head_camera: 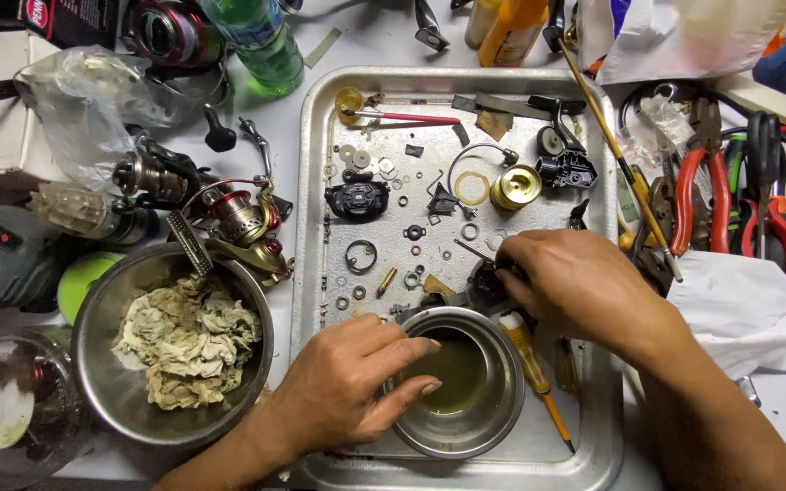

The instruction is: The person cleans a small black mechanical part by wiping it with a cloth, using a screwdriver to manipulate it, and scrubbing it with a toothbrush in a bowl of liquid. The part is handled repeatedly and placed back into the liquid for further cleaning.

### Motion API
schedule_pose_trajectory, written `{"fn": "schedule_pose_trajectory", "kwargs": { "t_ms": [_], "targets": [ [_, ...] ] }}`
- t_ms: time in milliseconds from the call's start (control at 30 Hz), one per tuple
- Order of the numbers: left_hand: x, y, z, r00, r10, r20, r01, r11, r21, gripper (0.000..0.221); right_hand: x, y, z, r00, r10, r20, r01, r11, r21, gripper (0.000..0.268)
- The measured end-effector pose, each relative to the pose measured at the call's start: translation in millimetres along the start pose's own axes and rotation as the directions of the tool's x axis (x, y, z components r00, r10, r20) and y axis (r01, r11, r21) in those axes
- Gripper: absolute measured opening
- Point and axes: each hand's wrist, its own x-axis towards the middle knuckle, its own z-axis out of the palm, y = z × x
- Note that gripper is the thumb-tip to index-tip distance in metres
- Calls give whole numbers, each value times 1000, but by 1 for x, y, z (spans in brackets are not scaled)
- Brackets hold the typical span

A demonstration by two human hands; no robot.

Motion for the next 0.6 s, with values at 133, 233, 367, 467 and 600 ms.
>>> {"fn": "schedule_pose_trajectory", "kwargs": {
  "t_ms": [133, 233, 367, 467, 600],
  "targets": [
    [1, 2, 0, 999, 2, -47, -2, 1000, -15, 25, -14, 4, -4, 995, 56, -88, -55, 998, 13, 24],
    [-1, -1, 4, 996, -23, -82, 22, 1000, -13, 27, -28, -3, -11, 942, 13, -334, 32, 991, 128, 17],
    [1, 1, 2, 983, -64, -173, 57, 997, -47, 27, -46, -28, -7, 937, -181, -300, 221, 970, 106, 16],
    [1, 5, -2, 975, -108, -196, 101, 994, -48, 26, -49, -49, 12, 902, -357, -244, 371, 928, 16, 12],
    [-4, 5, 2, 983, -90, -159, 92, 996, 4, 26, -49, -70, 28, 905, -419, -76, 412, 907, -92, 10]
  ]
}}
